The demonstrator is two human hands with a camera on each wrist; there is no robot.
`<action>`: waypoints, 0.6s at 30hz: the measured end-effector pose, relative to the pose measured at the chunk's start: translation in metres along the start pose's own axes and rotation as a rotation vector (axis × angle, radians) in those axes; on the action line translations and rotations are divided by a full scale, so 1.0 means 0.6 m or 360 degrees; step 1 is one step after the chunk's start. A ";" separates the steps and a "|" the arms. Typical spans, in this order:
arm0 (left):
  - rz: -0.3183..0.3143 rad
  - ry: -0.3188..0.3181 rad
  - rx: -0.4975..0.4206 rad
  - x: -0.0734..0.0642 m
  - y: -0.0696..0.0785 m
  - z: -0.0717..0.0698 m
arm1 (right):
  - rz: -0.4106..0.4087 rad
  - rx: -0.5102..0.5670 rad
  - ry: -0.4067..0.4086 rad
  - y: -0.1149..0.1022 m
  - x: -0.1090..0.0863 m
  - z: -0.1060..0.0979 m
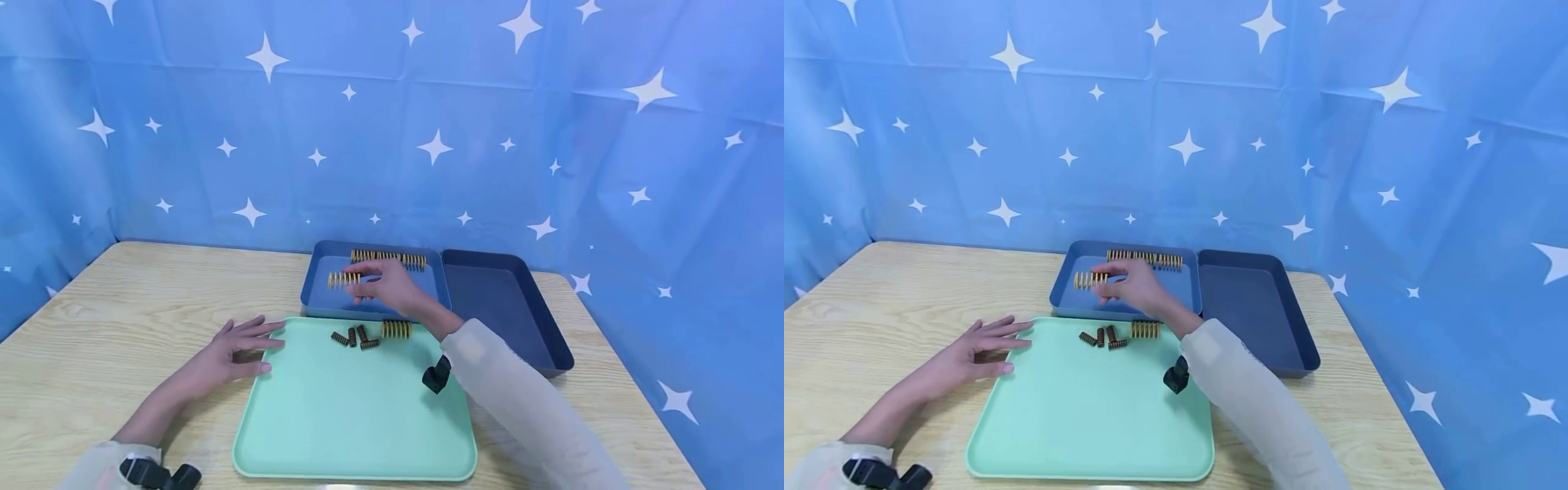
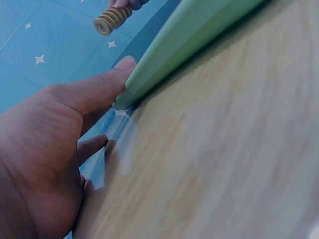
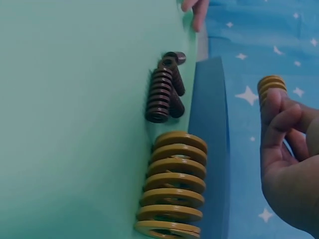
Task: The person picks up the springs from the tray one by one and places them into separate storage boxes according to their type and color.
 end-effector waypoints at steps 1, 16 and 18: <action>0.0002 -0.0001 0.0001 0.001 0.000 0.000 | 0.0009 -0.0001 0.0006 0.000 0.002 -0.002; 0.0004 0.0014 -0.0020 0.001 -0.002 0.000 | 0.0111 0.0039 0.0049 -0.001 0.027 0.003; 0.0005 0.0016 -0.0023 0.001 -0.002 0.000 | 0.0113 0.0028 0.0062 0.000 0.030 0.004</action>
Point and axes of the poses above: each hand's wrist, its own x-axis towards the middle knuckle, its own z-axis out of the palm, y = z × x, the point moved 4 cm from there along x, towards the middle knuckle, and after that the axes turned 13 degrees about -x, right-handed, at the moved point
